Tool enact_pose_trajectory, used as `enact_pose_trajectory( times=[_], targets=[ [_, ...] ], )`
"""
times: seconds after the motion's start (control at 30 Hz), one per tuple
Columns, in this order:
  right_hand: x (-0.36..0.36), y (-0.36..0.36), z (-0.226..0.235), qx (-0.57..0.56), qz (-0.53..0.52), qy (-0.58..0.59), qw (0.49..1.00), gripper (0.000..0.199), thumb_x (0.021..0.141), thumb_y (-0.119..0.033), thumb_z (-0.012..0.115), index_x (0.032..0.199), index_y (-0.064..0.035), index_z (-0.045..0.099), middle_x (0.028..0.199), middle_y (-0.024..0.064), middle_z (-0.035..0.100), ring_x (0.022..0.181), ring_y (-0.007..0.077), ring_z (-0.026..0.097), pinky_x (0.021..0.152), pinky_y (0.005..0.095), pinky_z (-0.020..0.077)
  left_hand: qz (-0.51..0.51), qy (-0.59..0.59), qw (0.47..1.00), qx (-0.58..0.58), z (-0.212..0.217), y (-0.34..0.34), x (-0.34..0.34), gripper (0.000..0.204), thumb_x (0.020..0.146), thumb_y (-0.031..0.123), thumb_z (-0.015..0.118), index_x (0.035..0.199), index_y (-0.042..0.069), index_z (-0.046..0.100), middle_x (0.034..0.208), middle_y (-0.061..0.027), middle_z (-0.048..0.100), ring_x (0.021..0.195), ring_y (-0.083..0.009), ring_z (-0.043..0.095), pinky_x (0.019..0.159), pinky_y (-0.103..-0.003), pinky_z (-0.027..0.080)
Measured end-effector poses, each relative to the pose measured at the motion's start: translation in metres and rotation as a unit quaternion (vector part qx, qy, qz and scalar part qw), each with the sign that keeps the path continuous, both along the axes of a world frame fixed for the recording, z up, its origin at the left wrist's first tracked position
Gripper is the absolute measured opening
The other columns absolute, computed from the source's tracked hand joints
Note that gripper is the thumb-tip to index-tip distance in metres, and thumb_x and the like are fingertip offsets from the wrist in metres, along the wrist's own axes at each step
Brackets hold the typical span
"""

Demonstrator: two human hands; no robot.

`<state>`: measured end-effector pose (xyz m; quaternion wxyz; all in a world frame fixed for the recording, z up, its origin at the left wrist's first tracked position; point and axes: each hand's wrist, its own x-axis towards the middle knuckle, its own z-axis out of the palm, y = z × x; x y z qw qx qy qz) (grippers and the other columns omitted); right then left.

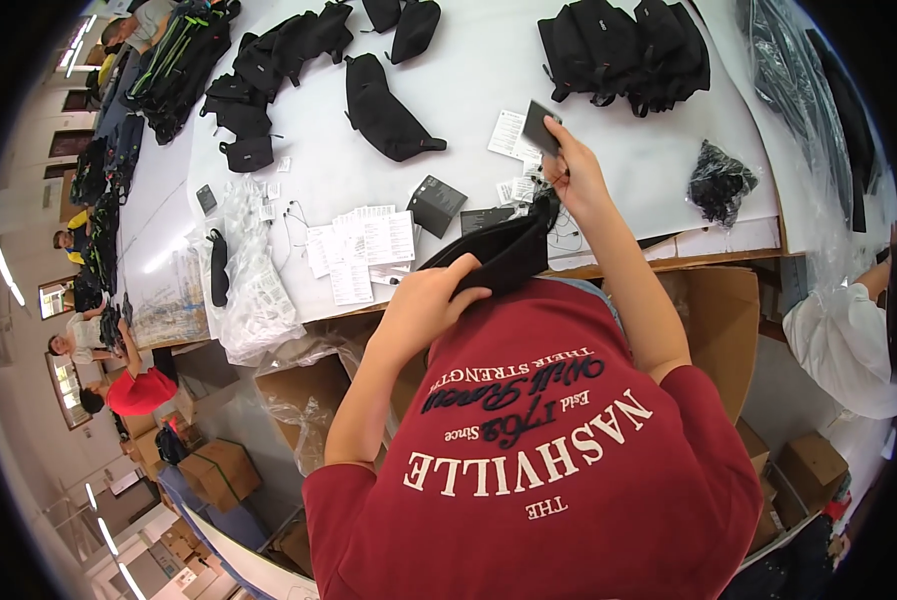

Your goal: Insert instruction papers and tags into black sunglass-style cases.

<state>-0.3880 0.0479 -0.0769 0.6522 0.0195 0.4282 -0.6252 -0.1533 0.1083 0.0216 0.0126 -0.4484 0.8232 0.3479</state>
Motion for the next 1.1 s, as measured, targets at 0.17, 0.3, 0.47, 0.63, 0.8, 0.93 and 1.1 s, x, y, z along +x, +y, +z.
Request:
enact_pose_trajectory(
  times=[0.17,0.3,0.47,0.63,0.8,0.93,1.1],
  targets=[
    [-0.001,0.025,0.036,-0.170,0.212,0.450,0.850,0.029,0.084,-0.025,0.068,0.065,-0.0058,0.057,0.049,-0.0088,0.041,0.046,0.0004,0.030,0.042,0.0228,0.0204,-0.049,0.088,0.990,-0.103,-0.013,-0.013,-0.004,0.020,0.076,0.017,0.069,0.090,0.005,0.061,0.105,-0.0123,0.059,0.092,-0.0300,0.060,0.074,-0.038,0.048],
    [0.007,0.052,0.063,-0.250,0.328,0.719,0.560,0.029,0.078,-0.031,0.068,0.069,-0.0038,0.065,0.051,0.0088,0.053,0.046,0.0216,0.052,0.048,0.0331,0.0387,-0.043,0.172,0.973,-0.146,-0.019,-0.018,-0.016,0.021,0.071,0.012,0.070,0.088,0.004,0.061,0.117,-0.0132,0.052,0.095,-0.0330,0.056,0.080,-0.042,0.046],
    [0.004,0.066,0.056,-0.188,0.414,0.708,0.541,0.031,0.079,-0.037,0.066,0.076,-0.0068,0.070,0.059,0.0110,0.060,0.054,0.0280,0.057,0.053,0.0344,0.0442,-0.134,0.172,0.965,-0.146,-0.041,-0.026,-0.020,0.020,0.072,0.012,0.071,0.088,0.006,0.061,0.101,-0.0087,0.060,0.097,-0.0269,0.054,0.084,-0.037,0.042],
    [-0.016,0.077,0.056,-0.157,0.484,0.595,0.622,0.028,0.075,-0.033,0.072,0.082,-0.0056,0.071,0.057,0.0120,0.059,0.049,0.0233,0.054,0.051,0.0311,0.0419,-0.081,0.178,0.977,0.082,-0.054,-0.057,-0.027,0.014,0.081,0.019,0.065,0.083,0.005,0.063,0.076,-0.0089,0.062,0.080,-0.0235,0.059,0.077,-0.031,0.045],
    [-0.022,0.084,0.042,-0.191,0.474,0.632,0.582,0.027,0.074,-0.032,0.072,0.082,-0.0065,0.072,0.055,0.0122,0.058,0.048,0.0231,0.054,0.050,0.0320,0.0419,0.140,0.251,0.953,0.095,-0.140,-0.122,-0.053,0.024,0.086,0.026,0.062,0.089,0.002,0.062,0.082,-0.0083,0.066,0.079,-0.0142,0.060,0.072,-0.028,0.046],
    [-0.028,0.098,0.037,-0.192,0.401,0.701,0.557,0.025,0.075,-0.031,0.071,0.082,-0.0072,0.071,0.053,0.0109,0.056,0.046,0.0236,0.053,0.050,0.0325,0.0415,0.118,0.160,0.975,0.102,-0.212,-0.135,-0.068,0.018,0.081,0.021,0.064,0.089,0.004,0.062,0.092,-0.0111,0.061,0.084,-0.0214,0.060,0.076,-0.032,0.047],
    [-0.049,0.114,0.057,-0.109,0.366,0.691,0.614,0.023,0.076,-0.027,0.072,0.084,-0.0057,0.070,0.055,0.0134,0.055,0.045,0.0236,0.051,0.048,0.0330,0.0392,0.005,0.061,0.992,-0.110,-0.216,-0.119,-0.084,0.014,0.072,0.005,0.061,0.086,0.007,0.062,0.096,-0.0144,0.048,0.091,-0.0342,0.053,0.081,-0.038,0.046]
  ],
)
